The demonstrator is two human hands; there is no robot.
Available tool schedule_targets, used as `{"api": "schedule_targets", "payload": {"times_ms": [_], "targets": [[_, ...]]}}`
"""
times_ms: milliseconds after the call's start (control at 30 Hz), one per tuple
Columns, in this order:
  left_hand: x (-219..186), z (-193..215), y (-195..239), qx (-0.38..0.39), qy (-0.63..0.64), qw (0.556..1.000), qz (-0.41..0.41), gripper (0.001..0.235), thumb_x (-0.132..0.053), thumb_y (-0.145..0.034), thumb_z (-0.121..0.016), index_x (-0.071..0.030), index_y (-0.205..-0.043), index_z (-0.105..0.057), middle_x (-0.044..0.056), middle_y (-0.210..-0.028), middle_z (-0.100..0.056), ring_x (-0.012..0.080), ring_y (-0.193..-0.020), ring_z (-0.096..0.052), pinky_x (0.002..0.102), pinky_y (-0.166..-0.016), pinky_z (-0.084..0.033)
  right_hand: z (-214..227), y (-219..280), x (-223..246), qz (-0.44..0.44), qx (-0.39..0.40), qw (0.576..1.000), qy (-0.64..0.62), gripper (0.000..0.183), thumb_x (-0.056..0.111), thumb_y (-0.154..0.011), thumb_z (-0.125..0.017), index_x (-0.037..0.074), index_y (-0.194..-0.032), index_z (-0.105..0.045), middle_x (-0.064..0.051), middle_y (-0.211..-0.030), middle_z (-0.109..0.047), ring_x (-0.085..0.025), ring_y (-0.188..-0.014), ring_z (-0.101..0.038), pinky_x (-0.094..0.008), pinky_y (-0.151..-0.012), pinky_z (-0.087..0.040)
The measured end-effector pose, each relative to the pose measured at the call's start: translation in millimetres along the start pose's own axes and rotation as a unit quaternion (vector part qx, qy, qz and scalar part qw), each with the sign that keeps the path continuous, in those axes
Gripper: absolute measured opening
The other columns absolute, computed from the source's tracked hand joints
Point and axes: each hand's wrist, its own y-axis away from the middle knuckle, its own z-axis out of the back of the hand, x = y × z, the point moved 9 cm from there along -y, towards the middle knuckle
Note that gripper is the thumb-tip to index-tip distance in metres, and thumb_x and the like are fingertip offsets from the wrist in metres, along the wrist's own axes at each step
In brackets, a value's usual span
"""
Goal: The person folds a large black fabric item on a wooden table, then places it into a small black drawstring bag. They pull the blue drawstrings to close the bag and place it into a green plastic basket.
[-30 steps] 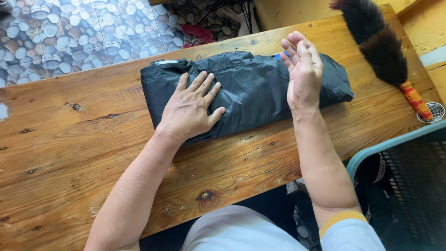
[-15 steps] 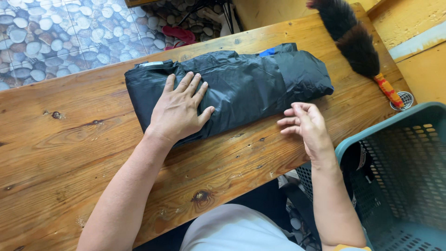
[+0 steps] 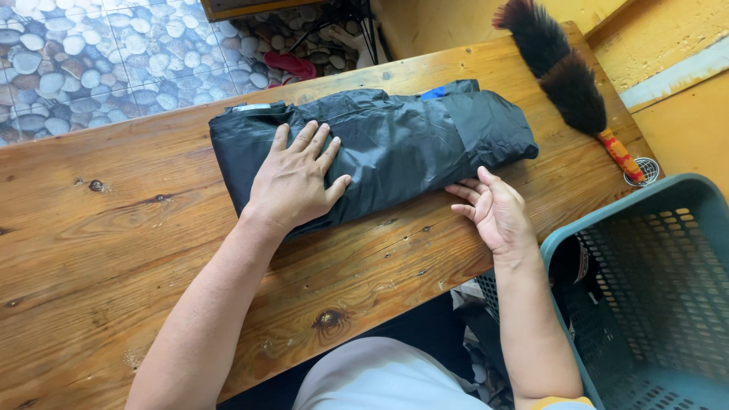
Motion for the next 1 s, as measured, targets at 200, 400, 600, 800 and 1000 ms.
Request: {"api": "schedule_targets", "payload": {"times_ms": [200,400,600,800,1000], "targets": [[-0.2,2.9,1.8,0.001,0.010,1.000,0.000,0.075,-0.062,-0.100,-0.033,-0.016,-0.158,-0.045,0.012,-0.167,-0.039,0.0266,-0.158,-0.025,0.055,-0.125,-0.007,-0.4,-20.2,0.2,0.015,0.000,1.000,0.023,0.017,0.020,-0.100,-0.069,0.004,-0.103,-0.071,-0.017,-0.101,-0.072,-0.035,-0.098,-0.076,-0.043,-0.075,-0.067],[-0.2,4.1,1.7,-0.005,0.019,1.000,0.001,0.076,-0.065,-0.100,-0.032,-0.016,-0.157,-0.046,0.012,-0.166,-0.040,0.0270,-0.157,-0.026,0.055,-0.125,-0.006,-52.3,1.3,12.8,0.029,-0.028,0.998,-0.044,0.012,0.002,-0.092,-0.077,-0.002,-0.086,-0.067,-0.021,-0.096,-0.074,-0.036,-0.088,-0.076,-0.051,-0.080,-0.067],[-0.6,7.0,3.3,-0.011,0.018,1.000,0.002,0.077,-0.066,-0.100,-0.033,-0.016,-0.156,-0.047,0.012,-0.165,-0.041,0.0268,-0.157,-0.027,0.055,-0.126,-0.006,-58.1,-11.7,-0.3,0.033,-0.045,0.998,0.010,0.022,0.001,-0.086,-0.084,-0.006,-0.101,-0.070,-0.019,-0.100,-0.075,-0.031,-0.085,-0.077,-0.049,-0.077,-0.068],[0.9,4.6,2.7,-0.012,0.018,1.000,0.003,0.078,-0.067,-0.099,-0.033,-0.016,-0.157,-0.046,0.012,-0.165,-0.041,0.0271,-0.157,-0.026,0.055,-0.125,-0.005,-55.4,-12.3,-8.4,0.050,-0.086,0.994,0.046,0.035,-0.005,-0.078,-0.087,-0.002,-0.109,-0.070,-0.014,-0.095,-0.073,-0.029,-0.081,-0.077,-0.045,-0.072,-0.069],[0.8,5.2,2.9,-0.012,0.021,1.000,0.006,0.079,-0.068,-0.099,-0.033,-0.016,-0.157,-0.047,0.013,-0.165,-0.041,0.0271,-0.157,-0.026,0.055,-0.125,-0.004,-62.2,-2.3,-2.7,0.052,-0.116,0.992,0.013,0.034,-0.004,-0.078,-0.086,-0.001,-0.108,-0.071,-0.014,-0.099,-0.074,-0.025,-0.085,-0.076,-0.045,-0.080,-0.068]]}}
